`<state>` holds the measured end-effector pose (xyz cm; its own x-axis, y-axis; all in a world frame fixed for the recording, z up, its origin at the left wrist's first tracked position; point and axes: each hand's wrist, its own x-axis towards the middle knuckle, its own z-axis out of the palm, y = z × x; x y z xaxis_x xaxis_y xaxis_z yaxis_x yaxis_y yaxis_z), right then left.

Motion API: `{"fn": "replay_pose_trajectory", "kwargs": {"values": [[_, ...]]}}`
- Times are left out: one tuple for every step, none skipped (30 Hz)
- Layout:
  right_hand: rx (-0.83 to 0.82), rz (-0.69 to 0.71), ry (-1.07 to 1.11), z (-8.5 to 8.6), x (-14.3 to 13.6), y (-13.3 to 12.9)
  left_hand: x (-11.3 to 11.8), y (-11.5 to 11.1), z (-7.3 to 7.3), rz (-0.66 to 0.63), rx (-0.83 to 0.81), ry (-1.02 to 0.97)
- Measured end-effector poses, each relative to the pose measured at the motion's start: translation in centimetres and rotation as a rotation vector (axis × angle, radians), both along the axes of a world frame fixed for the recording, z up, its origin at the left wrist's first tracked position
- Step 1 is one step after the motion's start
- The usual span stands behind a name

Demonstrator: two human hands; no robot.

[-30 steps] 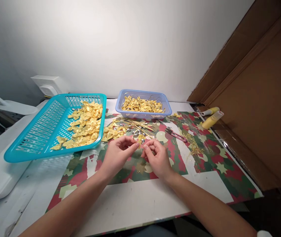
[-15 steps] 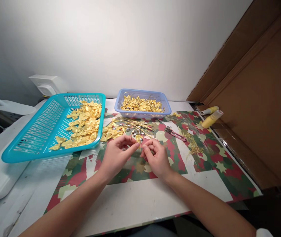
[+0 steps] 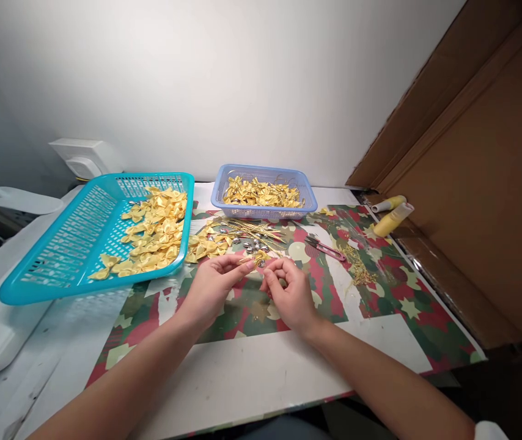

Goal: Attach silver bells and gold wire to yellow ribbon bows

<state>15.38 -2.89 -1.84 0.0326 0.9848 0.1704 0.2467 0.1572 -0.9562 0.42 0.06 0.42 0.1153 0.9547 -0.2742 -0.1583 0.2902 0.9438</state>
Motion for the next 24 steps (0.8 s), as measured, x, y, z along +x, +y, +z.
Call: {"fn": "replay_pose_trajectory", "kwargs": {"values": [[-0.001, -0.002, 0.0, 0.0, 0.0, 0.0, 0.0, 0.1, -0.1, -0.008, -0.018, -0.015], [-0.002, -0.005, 0.001, 0.0, 0.0, 0.0, -0.1, 0.1, -0.2, -0.016, -0.034, -0.025], [-0.002, -0.008, 0.002, 0.0, 0.0, 0.0, -0.1, 0.2, -0.3, -0.022, -0.048, -0.03], [-0.003, -0.011, 0.004, 0.0, 0.0, 0.0, -0.1, 0.2, -0.4, -0.025, -0.056, -0.028], [-0.003, -0.014, 0.005, 0.1, 0.0, 0.0, -0.2, 0.2, -0.5, -0.027, -0.056, -0.017], [-0.003, -0.016, 0.007, 0.1, 0.0, 0.0, -0.2, 0.2, -0.5, -0.028, -0.046, 0.006], [-0.003, -0.016, 0.01, 0.1, 0.0, 0.0, -0.2, 0.2, -0.4, -0.03, -0.029, 0.04], [-0.003, -0.014, 0.012, 0.0, 0.0, 0.0, -0.2, 0.1, -0.3, -0.035, -0.008, 0.079], [-0.003, -0.013, 0.011, 0.0, 0.0, 0.0, -0.2, 0.0, -0.1, -0.041, 0.012, 0.118], [-0.004, -0.011, 0.009, 0.0, 0.0, 0.0, -0.2, -0.1, 0.1, -0.049, 0.03, 0.152], [-0.005, -0.009, 0.006, -0.1, 0.0, 0.0, -0.1, -0.1, 0.3, -0.057, 0.044, 0.178], [-0.006, -0.008, 0.003, -0.2, 0.0, 0.0, -0.1, -0.2, 0.5, -0.062, 0.055, 0.196], [-0.007, -0.007, -0.001, -0.3, 0.0, 0.0, -0.1, -0.3, 0.6, -0.063, 0.066, 0.206], [-0.008, -0.007, -0.004, -0.3, 0.0, 0.0, 0.0, -0.3, 0.8, -0.06, 0.079, 0.213], [-0.009, -0.006, -0.007, -0.4, 0.0, 0.0, 0.0, -0.3, 0.8, -0.056, 0.091, 0.219], [-0.011, -0.005, -0.012, -0.4, 0.0, 0.0, 0.0, -0.3, 0.9, -0.053, 0.1, 0.224], [-0.012, -0.004, -0.018, -0.5, 0.0, 0.0, 0.0, -0.3, 0.9, -0.051, 0.106, 0.228], [-0.014, -0.003, -0.024, -0.5, 0.0, 0.0, 0.0, -0.3, 0.9, -0.052, 0.109, 0.23], [-0.014, -0.002, -0.031, -0.5, 0.0, 0.0, 0.0, -0.3, 0.9, -0.053, 0.108, 0.232], [-0.014, -0.003, -0.037, -0.5, 0.0, 0.0, 0.0, -0.3, 0.9, -0.054, 0.103, 0.234], [-0.013, -0.003, -0.042, -0.5, 0.0, 0.0, 0.0, -0.2, 1.0, -0.055, 0.096, 0.234], [-0.012, -0.004, -0.045, -0.4, 0.0, 0.0, 0.0, -0.2, 0.9, -0.058, 0.086, 0.234], [-0.011, -0.004, -0.046, -0.4, 0.0, 0.0, 0.0, -0.2, 0.9, -0.063, 0.073, 0.232], [-0.01, -0.003, -0.045, -0.3, 0.0, 0.0, -0.1, -0.2, 0.8, -0.071, 0.059, 0.227]]}}
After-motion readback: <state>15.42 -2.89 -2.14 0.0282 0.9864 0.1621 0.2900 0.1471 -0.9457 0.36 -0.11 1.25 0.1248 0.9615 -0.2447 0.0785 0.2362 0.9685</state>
